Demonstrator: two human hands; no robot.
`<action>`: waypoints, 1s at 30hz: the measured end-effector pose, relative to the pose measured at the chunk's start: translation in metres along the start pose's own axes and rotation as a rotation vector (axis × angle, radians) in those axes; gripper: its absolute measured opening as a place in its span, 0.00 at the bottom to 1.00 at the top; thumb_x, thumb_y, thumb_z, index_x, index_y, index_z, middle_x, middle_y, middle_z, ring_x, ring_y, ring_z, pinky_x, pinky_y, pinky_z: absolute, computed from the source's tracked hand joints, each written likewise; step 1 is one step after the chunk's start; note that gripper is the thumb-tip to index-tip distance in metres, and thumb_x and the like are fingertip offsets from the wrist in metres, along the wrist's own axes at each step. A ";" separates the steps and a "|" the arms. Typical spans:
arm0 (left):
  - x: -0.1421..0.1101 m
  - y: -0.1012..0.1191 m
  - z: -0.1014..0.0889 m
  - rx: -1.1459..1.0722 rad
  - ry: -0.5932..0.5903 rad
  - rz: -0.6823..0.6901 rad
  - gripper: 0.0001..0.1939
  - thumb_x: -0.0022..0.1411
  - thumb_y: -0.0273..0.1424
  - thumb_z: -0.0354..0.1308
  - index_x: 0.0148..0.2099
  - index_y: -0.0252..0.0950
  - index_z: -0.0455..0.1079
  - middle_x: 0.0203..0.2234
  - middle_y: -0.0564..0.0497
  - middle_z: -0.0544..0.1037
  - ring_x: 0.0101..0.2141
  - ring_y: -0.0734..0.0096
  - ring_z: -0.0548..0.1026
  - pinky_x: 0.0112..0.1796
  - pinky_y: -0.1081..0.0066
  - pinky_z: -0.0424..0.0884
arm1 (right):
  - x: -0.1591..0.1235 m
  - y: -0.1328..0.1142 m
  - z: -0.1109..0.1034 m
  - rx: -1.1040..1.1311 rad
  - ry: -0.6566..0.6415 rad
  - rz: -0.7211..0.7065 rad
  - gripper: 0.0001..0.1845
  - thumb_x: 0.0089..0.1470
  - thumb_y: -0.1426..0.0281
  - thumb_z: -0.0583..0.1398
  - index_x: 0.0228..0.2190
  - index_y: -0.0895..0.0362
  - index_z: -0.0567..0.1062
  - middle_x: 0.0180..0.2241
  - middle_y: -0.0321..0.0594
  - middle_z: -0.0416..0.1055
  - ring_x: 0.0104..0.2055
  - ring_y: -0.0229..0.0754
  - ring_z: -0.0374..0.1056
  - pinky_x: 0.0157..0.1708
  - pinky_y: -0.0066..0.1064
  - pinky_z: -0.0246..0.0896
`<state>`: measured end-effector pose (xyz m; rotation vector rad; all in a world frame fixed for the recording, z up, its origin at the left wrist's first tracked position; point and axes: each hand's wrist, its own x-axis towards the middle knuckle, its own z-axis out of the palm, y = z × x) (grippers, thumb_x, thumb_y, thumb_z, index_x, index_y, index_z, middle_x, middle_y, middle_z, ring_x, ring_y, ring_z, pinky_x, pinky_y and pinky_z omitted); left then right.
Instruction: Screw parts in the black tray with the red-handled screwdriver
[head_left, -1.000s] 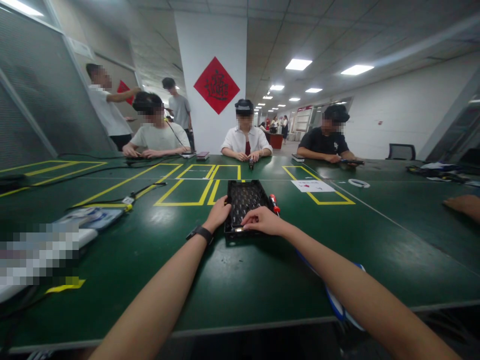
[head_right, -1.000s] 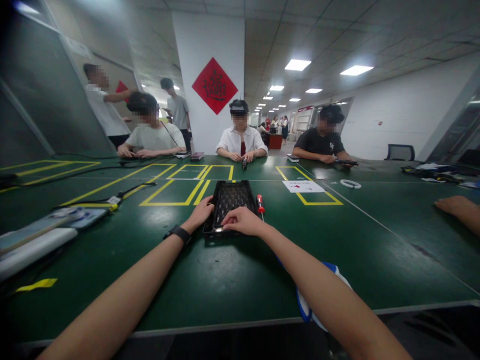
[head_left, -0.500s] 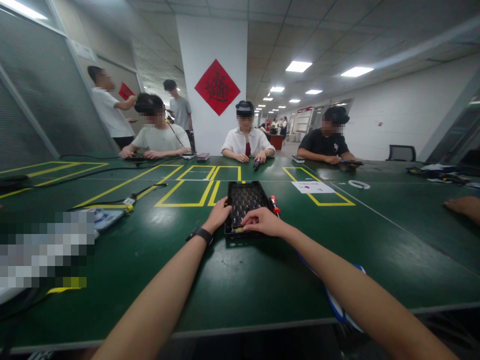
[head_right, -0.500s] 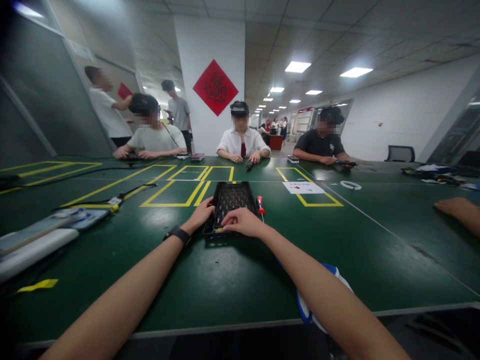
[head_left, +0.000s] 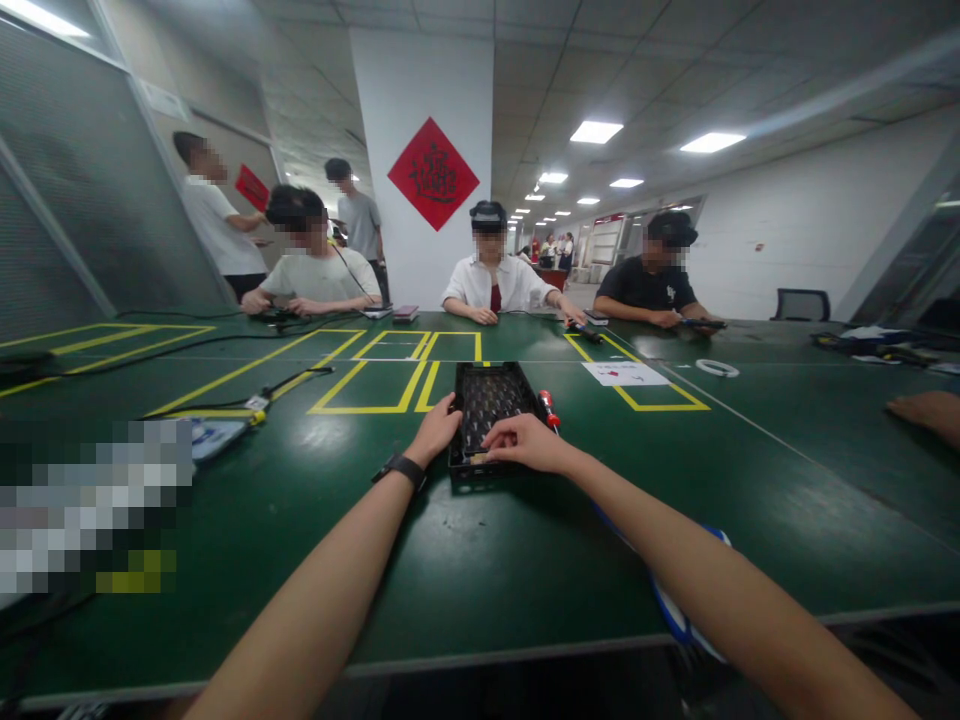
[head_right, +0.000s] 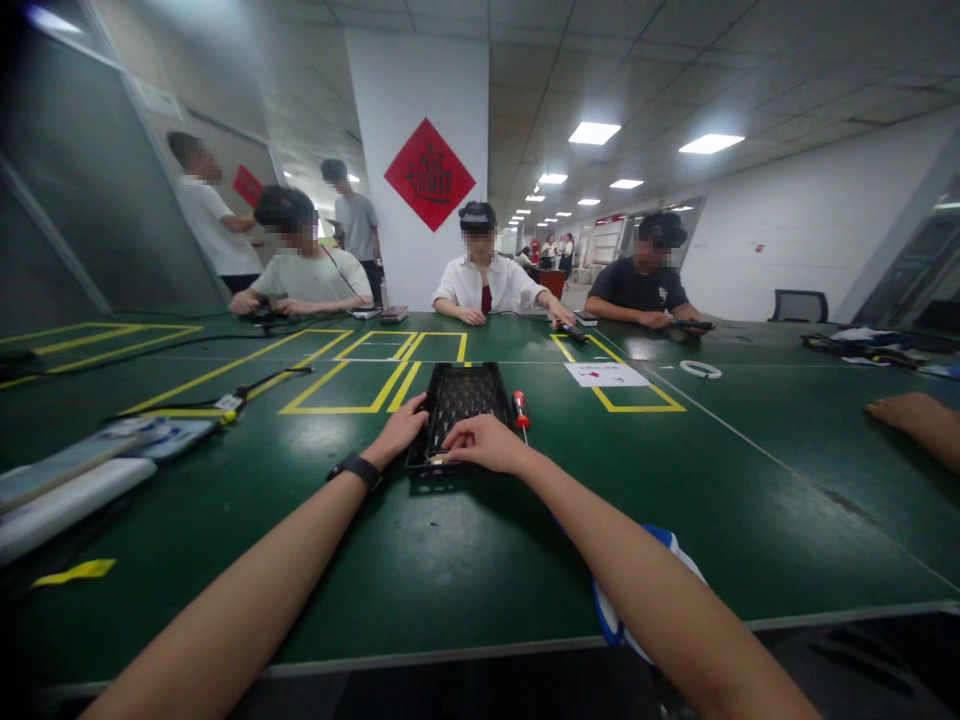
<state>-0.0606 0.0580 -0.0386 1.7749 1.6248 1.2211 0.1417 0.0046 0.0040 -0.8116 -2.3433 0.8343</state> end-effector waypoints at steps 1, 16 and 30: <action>0.000 -0.001 0.000 0.003 0.000 0.000 0.28 0.49 0.25 0.48 0.55 0.32 0.61 0.55 0.46 0.62 0.55 0.62 0.57 0.55 0.67 0.51 | 0.000 0.000 0.000 -0.008 0.000 0.000 0.18 0.41 0.61 0.62 0.33 0.62 0.75 0.24 0.39 0.72 0.22 0.31 0.59 0.22 0.23 0.53; 0.002 -0.004 0.002 0.059 -0.008 0.011 0.29 0.50 0.26 0.46 0.56 0.29 0.58 0.56 0.44 0.59 0.56 0.62 0.56 0.55 0.68 0.50 | 0.000 0.000 -0.003 -0.056 -0.049 -0.036 0.18 0.44 0.60 0.60 0.33 0.61 0.76 0.25 0.40 0.72 0.23 0.32 0.60 0.24 0.24 0.54; 0.001 0.000 0.001 0.084 -0.001 0.033 0.27 0.50 0.25 0.46 0.55 0.29 0.59 0.55 0.43 0.60 0.55 0.63 0.58 0.55 0.68 0.51 | 0.001 0.002 -0.002 -0.118 -0.041 -0.071 0.15 0.45 0.62 0.60 0.31 0.60 0.77 0.28 0.41 0.74 0.29 0.36 0.65 0.31 0.26 0.57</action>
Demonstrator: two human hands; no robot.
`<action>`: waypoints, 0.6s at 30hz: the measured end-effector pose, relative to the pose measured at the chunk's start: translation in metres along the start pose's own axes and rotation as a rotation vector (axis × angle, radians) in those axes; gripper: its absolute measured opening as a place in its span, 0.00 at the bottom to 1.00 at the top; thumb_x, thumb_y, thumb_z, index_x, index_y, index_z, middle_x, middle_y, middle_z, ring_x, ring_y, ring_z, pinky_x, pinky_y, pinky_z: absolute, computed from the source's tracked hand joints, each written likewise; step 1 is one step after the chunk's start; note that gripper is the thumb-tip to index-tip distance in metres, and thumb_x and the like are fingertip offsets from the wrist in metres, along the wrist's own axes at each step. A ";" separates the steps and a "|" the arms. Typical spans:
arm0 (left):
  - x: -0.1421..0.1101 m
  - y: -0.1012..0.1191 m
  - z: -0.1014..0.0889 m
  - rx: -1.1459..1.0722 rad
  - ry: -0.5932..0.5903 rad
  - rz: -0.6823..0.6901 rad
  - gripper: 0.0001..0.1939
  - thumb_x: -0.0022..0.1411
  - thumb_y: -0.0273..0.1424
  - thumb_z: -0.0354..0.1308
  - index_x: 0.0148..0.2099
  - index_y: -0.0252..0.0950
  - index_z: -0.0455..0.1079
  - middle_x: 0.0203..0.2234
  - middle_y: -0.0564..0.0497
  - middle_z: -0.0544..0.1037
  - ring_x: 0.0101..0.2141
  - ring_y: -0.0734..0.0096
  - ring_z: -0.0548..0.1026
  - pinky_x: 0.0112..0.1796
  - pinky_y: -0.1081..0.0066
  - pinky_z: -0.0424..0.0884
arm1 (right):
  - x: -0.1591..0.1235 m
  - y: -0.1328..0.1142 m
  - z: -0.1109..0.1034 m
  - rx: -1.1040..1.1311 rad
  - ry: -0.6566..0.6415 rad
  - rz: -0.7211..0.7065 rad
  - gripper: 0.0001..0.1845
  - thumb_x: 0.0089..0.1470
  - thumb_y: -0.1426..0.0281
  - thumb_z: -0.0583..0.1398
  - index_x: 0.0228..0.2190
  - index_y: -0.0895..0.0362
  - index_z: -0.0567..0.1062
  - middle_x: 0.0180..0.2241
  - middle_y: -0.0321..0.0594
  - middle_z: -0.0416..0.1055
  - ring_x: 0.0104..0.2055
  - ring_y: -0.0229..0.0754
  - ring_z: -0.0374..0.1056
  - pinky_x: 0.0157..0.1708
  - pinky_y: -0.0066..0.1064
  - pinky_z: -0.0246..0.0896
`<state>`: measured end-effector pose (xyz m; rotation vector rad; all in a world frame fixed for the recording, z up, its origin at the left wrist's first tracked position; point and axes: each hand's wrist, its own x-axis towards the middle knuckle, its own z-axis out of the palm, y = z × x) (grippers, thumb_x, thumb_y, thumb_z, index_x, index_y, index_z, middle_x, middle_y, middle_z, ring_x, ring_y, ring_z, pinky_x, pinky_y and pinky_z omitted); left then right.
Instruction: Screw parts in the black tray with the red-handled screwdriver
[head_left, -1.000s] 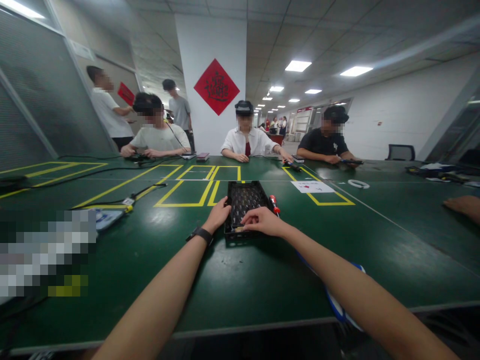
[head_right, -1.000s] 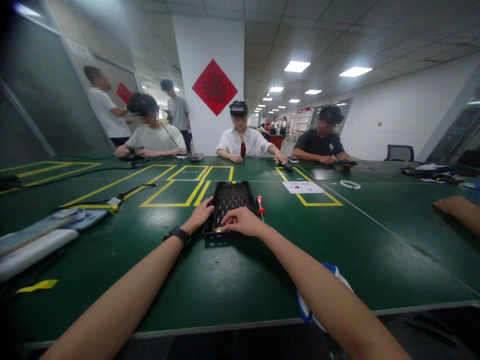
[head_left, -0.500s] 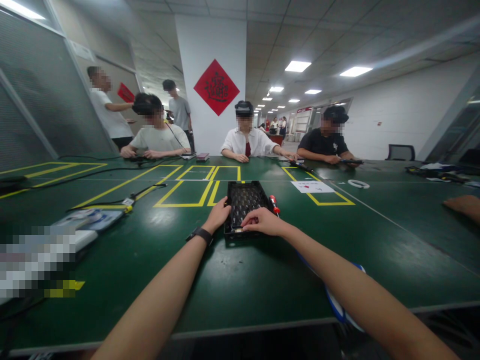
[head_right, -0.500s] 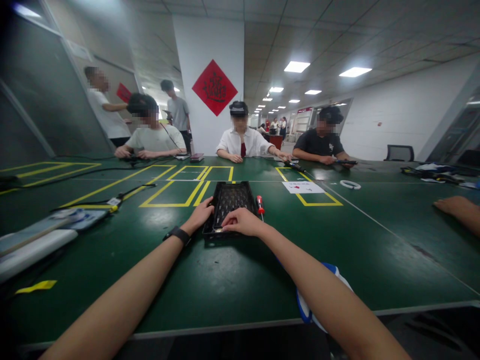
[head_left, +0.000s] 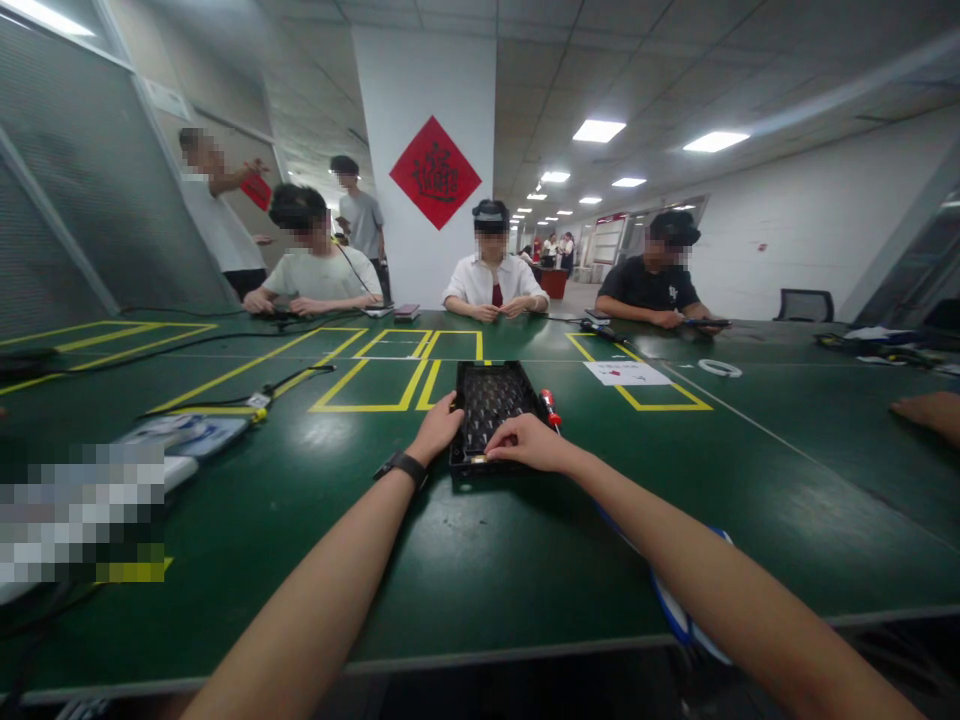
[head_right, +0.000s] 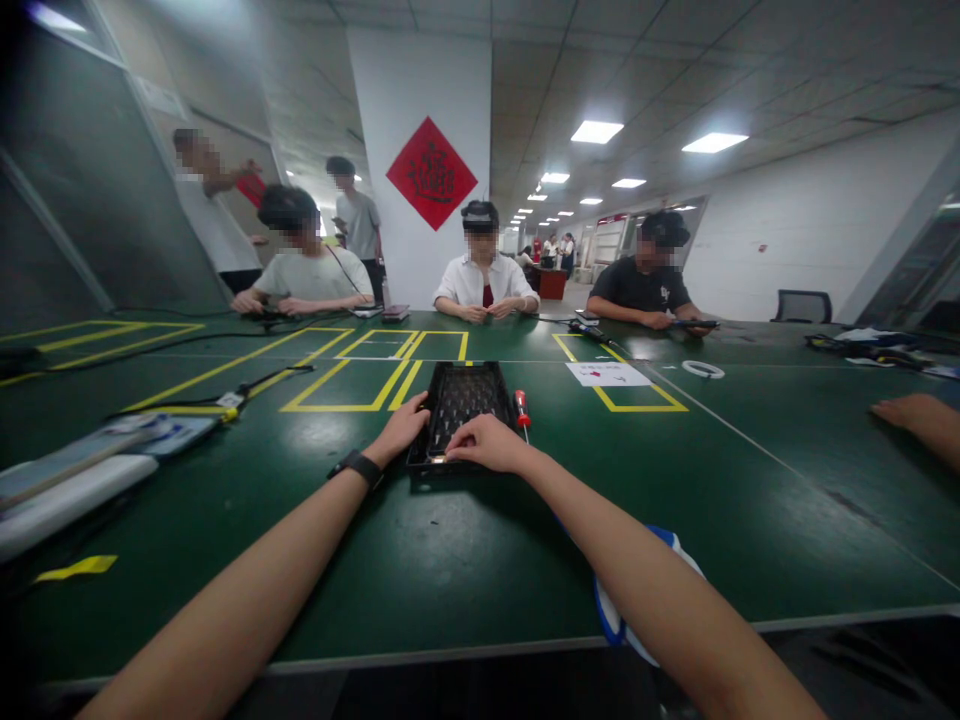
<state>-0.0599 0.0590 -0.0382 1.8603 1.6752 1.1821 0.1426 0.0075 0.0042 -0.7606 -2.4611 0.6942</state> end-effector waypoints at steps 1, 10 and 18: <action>0.000 0.000 0.000 -0.001 -0.001 -0.001 0.28 0.50 0.25 0.46 0.55 0.28 0.59 0.55 0.43 0.60 0.55 0.63 0.57 0.55 0.68 0.51 | 0.000 -0.001 0.000 -0.006 0.007 -0.002 0.15 0.45 0.62 0.60 0.31 0.60 0.77 0.28 0.41 0.74 0.29 0.36 0.65 0.31 0.26 0.57; 0.002 -0.004 0.002 0.001 -0.005 -0.009 0.29 0.50 0.26 0.46 0.56 0.27 0.58 0.56 0.42 0.59 0.56 0.63 0.57 0.55 0.69 0.51 | -0.001 -0.002 -0.001 -0.022 0.021 0.014 0.16 0.44 0.60 0.60 0.30 0.60 0.78 0.27 0.41 0.73 0.28 0.35 0.64 0.29 0.25 0.56; 0.002 -0.004 0.002 -0.019 -0.001 -0.012 0.29 0.50 0.26 0.46 0.56 0.28 0.58 0.56 0.43 0.59 0.55 0.63 0.57 0.55 0.68 0.51 | -0.001 0.001 0.002 0.043 0.036 0.029 0.18 0.44 0.61 0.61 0.34 0.61 0.76 0.26 0.39 0.72 0.25 0.33 0.62 0.25 0.24 0.55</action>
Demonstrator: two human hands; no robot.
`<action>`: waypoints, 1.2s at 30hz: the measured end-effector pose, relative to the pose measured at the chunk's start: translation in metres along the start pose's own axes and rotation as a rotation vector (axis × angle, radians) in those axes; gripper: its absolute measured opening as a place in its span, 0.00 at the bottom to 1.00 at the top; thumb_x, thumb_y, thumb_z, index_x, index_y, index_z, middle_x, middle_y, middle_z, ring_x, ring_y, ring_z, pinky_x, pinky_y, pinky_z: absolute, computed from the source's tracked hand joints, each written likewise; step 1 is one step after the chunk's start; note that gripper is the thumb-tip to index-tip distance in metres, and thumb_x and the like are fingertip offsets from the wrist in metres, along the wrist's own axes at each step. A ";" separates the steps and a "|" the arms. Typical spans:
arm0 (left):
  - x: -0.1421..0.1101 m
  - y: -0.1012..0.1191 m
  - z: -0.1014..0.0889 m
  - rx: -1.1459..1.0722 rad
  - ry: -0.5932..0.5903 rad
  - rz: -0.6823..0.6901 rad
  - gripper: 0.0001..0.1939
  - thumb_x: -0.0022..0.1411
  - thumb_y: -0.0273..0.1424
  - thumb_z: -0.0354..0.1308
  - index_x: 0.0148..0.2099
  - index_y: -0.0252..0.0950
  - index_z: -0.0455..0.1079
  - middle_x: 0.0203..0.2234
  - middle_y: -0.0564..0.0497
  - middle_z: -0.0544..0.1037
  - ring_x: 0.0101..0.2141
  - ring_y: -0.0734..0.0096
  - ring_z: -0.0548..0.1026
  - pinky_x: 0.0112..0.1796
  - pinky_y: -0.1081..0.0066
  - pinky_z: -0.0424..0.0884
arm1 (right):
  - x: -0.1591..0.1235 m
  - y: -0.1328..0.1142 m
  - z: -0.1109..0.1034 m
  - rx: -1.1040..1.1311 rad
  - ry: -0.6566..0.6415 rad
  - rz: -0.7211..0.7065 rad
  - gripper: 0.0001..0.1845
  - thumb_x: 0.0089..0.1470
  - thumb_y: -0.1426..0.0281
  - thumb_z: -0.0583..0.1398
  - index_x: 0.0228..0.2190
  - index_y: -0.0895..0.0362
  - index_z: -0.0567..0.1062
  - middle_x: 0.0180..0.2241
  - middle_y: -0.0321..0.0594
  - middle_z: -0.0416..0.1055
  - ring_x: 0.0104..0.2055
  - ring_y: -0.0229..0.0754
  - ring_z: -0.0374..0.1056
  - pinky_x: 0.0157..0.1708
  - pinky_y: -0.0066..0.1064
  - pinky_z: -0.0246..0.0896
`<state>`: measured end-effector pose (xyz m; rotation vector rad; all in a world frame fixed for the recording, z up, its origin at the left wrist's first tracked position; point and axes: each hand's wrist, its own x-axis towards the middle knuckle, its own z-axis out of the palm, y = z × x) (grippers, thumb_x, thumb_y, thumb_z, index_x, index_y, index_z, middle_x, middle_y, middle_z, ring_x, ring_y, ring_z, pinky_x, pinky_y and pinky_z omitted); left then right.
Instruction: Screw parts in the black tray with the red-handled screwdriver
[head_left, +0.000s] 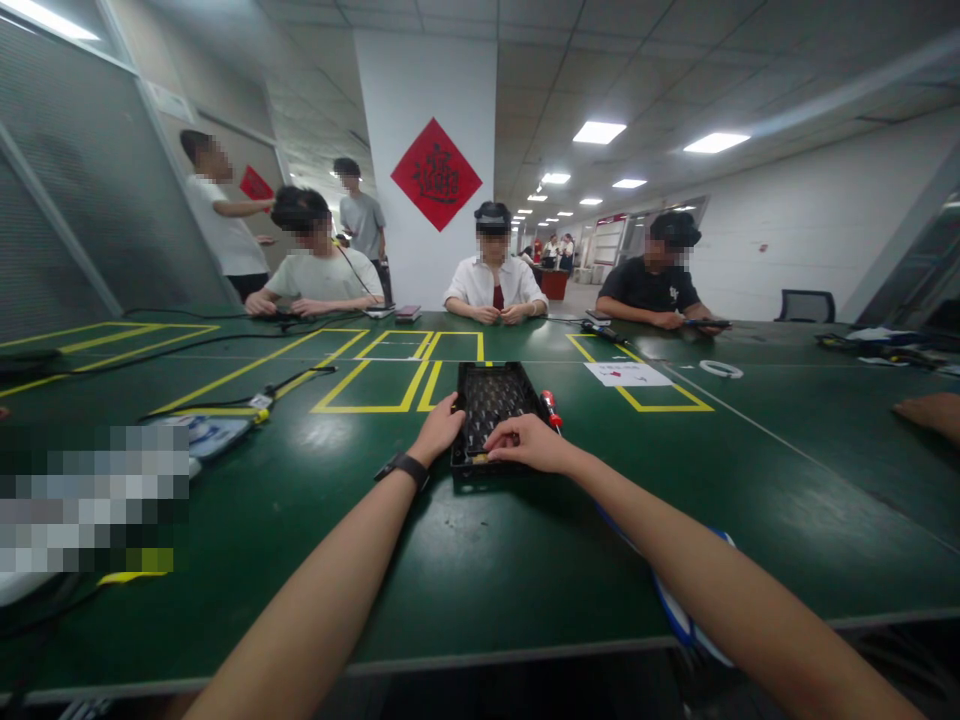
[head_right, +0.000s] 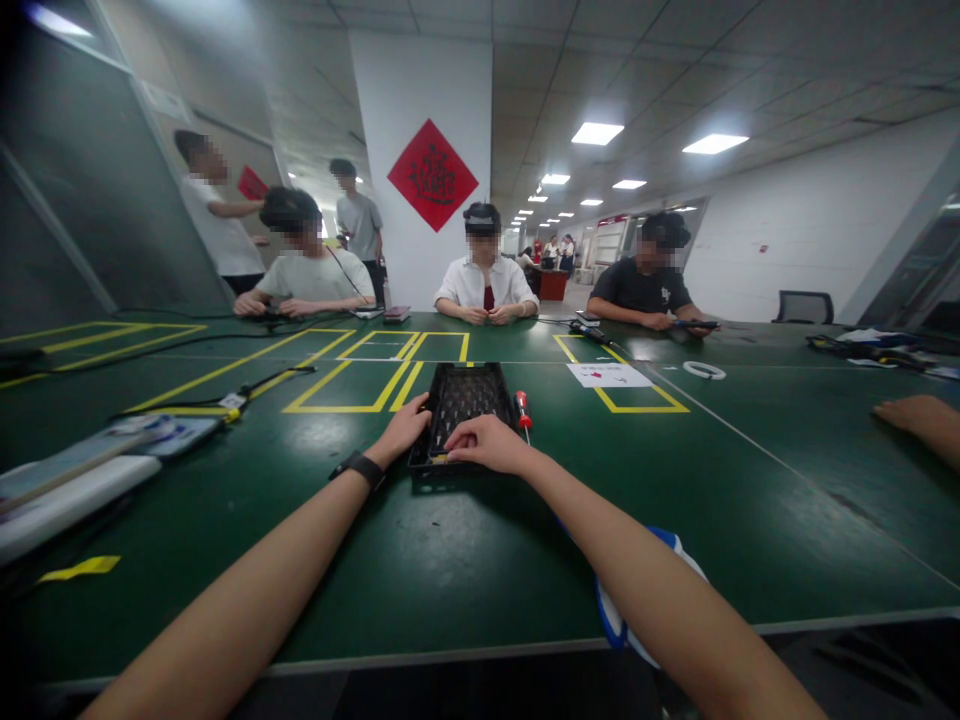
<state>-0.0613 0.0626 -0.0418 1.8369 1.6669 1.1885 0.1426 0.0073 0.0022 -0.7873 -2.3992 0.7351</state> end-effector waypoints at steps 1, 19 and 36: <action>0.000 0.000 0.000 -0.004 0.003 0.000 0.28 0.50 0.26 0.46 0.56 0.28 0.58 0.56 0.43 0.60 0.55 0.63 0.57 0.55 0.68 0.51 | 0.000 0.000 0.000 0.006 0.002 0.000 0.18 0.43 0.61 0.61 0.34 0.61 0.76 0.26 0.39 0.72 0.25 0.33 0.62 0.25 0.24 0.55; 0.002 -0.001 0.001 0.008 0.002 -0.001 0.28 0.50 0.26 0.46 0.56 0.30 0.59 0.56 0.44 0.60 0.56 0.64 0.57 0.55 0.69 0.50 | 0.000 -0.001 0.001 0.090 -0.024 0.026 0.18 0.44 0.61 0.61 0.35 0.61 0.74 0.27 0.40 0.72 0.27 0.34 0.64 0.28 0.25 0.58; 0.000 0.003 0.000 0.006 0.006 -0.001 0.28 0.51 0.26 0.46 0.56 0.29 0.58 0.56 0.43 0.60 0.55 0.64 0.57 0.55 0.68 0.50 | 0.002 0.003 -0.001 -0.014 -0.004 -0.012 0.16 0.44 0.62 0.61 0.33 0.60 0.76 0.26 0.39 0.72 0.24 0.32 0.61 0.25 0.23 0.55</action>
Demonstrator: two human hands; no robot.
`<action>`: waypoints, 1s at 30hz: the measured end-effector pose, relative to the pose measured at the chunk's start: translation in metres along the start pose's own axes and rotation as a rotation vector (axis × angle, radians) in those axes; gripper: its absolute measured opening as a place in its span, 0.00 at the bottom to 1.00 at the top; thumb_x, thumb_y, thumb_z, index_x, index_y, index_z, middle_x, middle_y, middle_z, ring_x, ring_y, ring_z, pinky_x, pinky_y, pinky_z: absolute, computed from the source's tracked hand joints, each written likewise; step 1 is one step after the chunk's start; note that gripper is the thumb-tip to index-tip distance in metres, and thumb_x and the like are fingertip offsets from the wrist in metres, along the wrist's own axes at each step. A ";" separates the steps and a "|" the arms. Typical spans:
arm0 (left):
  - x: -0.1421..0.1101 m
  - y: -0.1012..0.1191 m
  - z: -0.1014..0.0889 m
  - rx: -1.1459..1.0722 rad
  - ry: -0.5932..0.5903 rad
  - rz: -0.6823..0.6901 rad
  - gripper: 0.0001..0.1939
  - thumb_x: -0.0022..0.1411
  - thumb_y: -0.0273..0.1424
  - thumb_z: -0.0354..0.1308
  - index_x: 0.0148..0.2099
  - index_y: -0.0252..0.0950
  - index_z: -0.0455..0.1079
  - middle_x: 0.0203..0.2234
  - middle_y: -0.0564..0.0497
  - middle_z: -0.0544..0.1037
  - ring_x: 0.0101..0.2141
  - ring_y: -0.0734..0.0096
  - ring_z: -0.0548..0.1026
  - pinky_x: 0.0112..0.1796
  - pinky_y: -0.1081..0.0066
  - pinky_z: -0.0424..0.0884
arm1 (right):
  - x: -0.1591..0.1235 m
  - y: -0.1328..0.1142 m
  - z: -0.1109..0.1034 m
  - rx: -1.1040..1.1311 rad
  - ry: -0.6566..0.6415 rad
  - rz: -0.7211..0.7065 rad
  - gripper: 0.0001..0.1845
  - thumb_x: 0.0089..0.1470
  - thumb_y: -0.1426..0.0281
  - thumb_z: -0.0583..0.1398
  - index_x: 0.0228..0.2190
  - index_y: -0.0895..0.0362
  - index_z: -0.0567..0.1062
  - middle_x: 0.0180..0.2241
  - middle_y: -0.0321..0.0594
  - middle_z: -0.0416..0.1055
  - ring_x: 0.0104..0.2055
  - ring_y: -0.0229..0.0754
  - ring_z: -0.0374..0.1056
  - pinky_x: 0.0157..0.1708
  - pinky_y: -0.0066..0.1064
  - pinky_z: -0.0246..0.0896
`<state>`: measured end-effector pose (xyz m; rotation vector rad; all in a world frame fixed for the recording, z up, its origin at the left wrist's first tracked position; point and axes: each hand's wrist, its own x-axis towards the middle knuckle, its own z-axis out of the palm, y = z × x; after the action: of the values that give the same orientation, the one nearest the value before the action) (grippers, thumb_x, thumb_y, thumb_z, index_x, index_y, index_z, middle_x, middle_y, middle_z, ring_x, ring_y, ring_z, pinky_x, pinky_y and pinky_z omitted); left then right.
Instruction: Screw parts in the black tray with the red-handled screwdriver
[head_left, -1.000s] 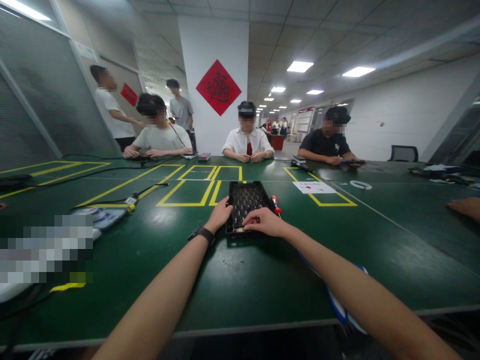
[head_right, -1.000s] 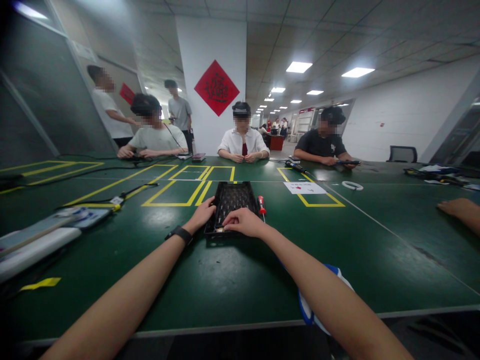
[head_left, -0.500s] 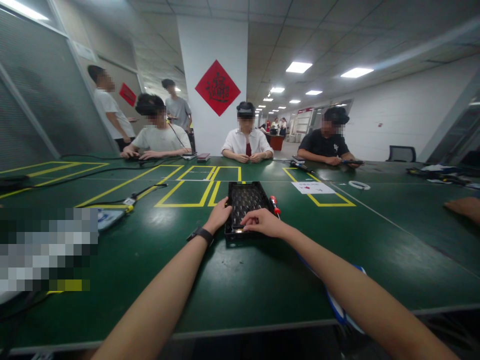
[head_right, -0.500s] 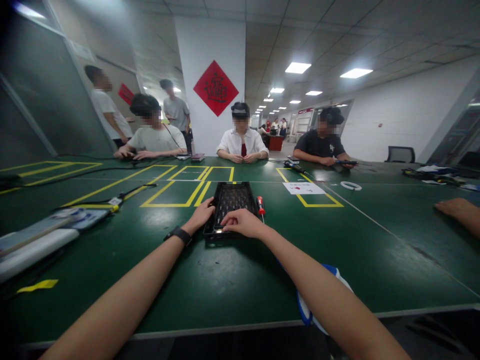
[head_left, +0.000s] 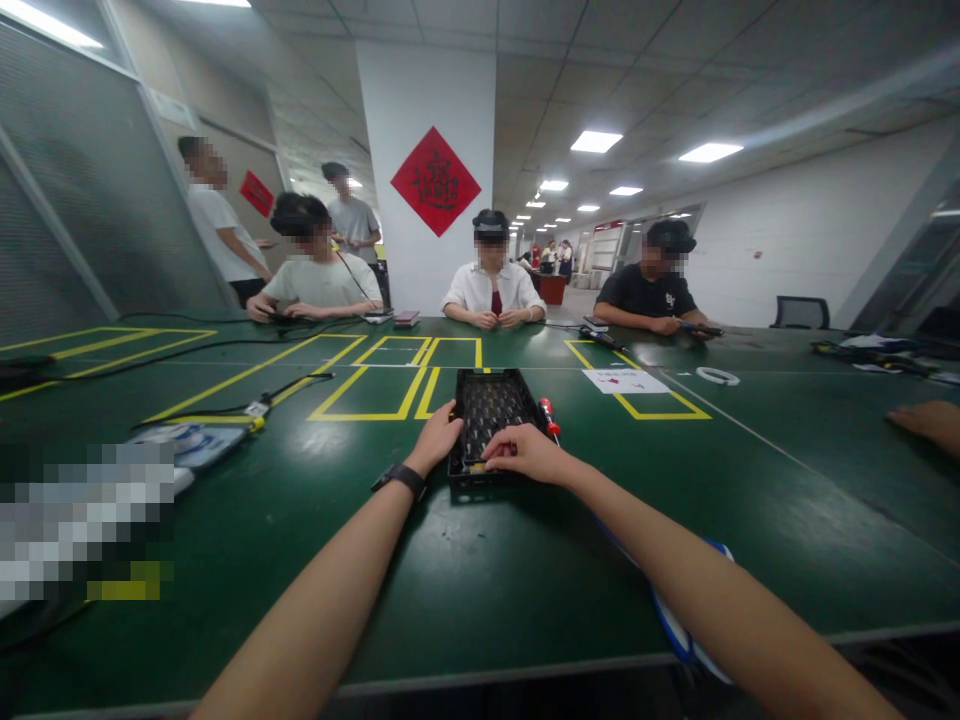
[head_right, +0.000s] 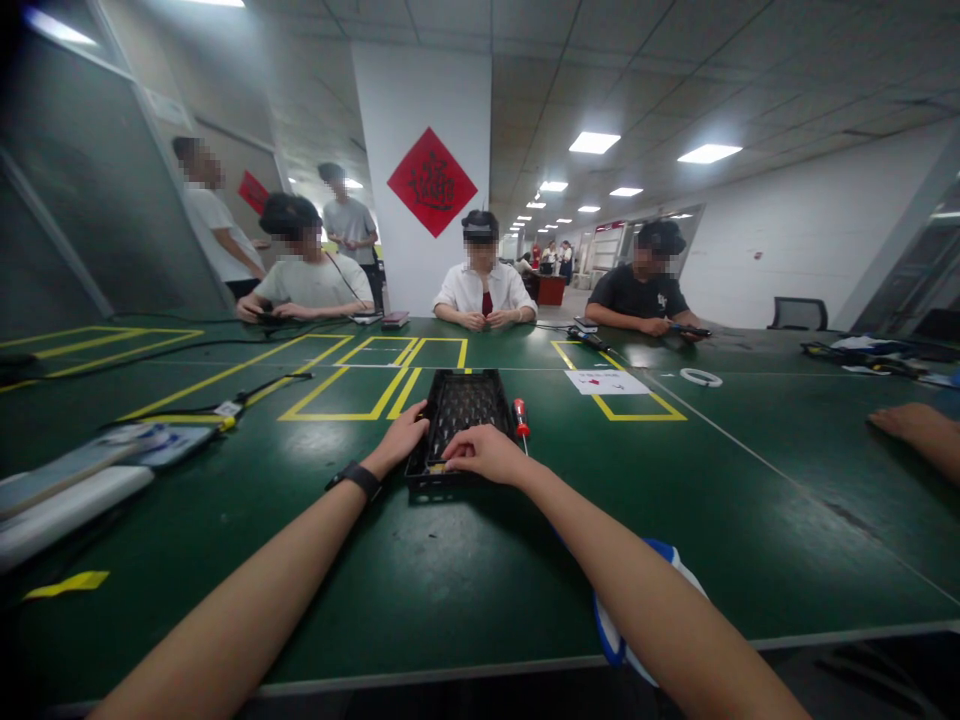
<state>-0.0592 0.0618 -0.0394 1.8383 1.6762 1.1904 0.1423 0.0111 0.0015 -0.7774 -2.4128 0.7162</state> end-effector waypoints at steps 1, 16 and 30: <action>0.000 0.000 0.000 0.008 -0.004 0.001 0.28 0.51 0.26 0.46 0.56 0.28 0.58 0.56 0.42 0.59 0.56 0.64 0.57 0.55 0.68 0.50 | 0.000 0.000 0.000 -0.023 0.002 -0.009 0.16 0.44 0.62 0.61 0.32 0.60 0.76 0.25 0.39 0.72 0.24 0.32 0.61 0.26 0.24 0.54; 0.003 -0.004 0.001 -0.035 -0.002 -0.027 0.28 0.50 0.26 0.48 0.56 0.29 0.59 0.56 0.43 0.60 0.55 0.63 0.58 0.55 0.68 0.50 | -0.001 -0.005 -0.003 -0.093 -0.025 -0.004 0.15 0.46 0.61 0.59 0.31 0.59 0.77 0.27 0.40 0.73 0.26 0.34 0.63 0.27 0.24 0.55; 0.001 -0.002 0.000 -0.022 0.005 0.000 0.28 0.50 0.26 0.47 0.55 0.28 0.59 0.55 0.41 0.60 0.55 0.62 0.57 0.55 0.66 0.50 | -0.001 -0.005 -0.001 -0.050 0.013 -0.014 0.17 0.44 0.60 0.60 0.32 0.60 0.77 0.27 0.39 0.72 0.25 0.32 0.60 0.26 0.24 0.54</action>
<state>-0.0606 0.0633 -0.0401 1.8236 1.6597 1.2091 0.1417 0.0073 0.0048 -0.7821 -2.4304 0.6463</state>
